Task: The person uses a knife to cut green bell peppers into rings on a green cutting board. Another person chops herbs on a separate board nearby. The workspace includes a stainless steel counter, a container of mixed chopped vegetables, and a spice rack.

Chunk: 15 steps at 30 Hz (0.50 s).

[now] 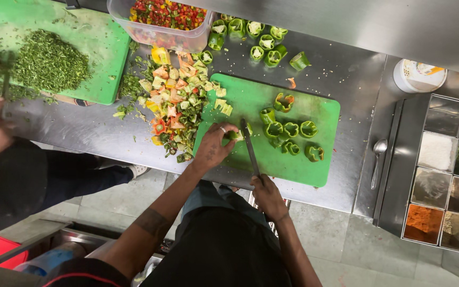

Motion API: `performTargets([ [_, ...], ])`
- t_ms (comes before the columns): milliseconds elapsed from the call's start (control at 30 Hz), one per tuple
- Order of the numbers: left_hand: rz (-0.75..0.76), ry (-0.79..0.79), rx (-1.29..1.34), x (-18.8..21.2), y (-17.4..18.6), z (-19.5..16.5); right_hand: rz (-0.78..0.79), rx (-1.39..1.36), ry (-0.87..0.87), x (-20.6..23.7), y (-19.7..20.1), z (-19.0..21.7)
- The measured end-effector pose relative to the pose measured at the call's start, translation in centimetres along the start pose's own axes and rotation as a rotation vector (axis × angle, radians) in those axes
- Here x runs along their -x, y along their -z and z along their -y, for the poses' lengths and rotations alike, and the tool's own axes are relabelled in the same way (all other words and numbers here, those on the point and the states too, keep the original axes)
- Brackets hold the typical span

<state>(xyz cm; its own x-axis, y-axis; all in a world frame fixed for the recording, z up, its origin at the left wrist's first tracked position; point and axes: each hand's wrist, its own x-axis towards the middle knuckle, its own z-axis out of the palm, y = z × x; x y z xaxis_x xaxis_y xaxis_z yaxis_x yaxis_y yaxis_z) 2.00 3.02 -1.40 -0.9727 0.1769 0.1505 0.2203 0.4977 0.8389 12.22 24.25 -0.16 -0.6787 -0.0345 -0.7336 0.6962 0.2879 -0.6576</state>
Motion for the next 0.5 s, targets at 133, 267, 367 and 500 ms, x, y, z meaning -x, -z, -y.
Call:
performTargets([
  [133, -0.029, -0.005, 0.014, 0.1, 0.0, -0.1, -0.026, 0.057, -0.009, -0.5, 0.2, -1.1],
  [267, -0.043, -0.018, -0.055, -0.1, 0.1, -0.1, -0.098, 0.402, 0.604, -1.2, 0.3, -3.1],
  [367, 0.013, 0.163, -0.008, -0.2, 0.0, 0.0, -0.167, 0.371, 0.581, -1.5, 0.0, -3.9],
  [500, 0.015, 0.156, 0.032, -0.1, -0.1, 0.4, -0.189, 0.402, 0.279, -1.0, -0.6, -3.8],
])
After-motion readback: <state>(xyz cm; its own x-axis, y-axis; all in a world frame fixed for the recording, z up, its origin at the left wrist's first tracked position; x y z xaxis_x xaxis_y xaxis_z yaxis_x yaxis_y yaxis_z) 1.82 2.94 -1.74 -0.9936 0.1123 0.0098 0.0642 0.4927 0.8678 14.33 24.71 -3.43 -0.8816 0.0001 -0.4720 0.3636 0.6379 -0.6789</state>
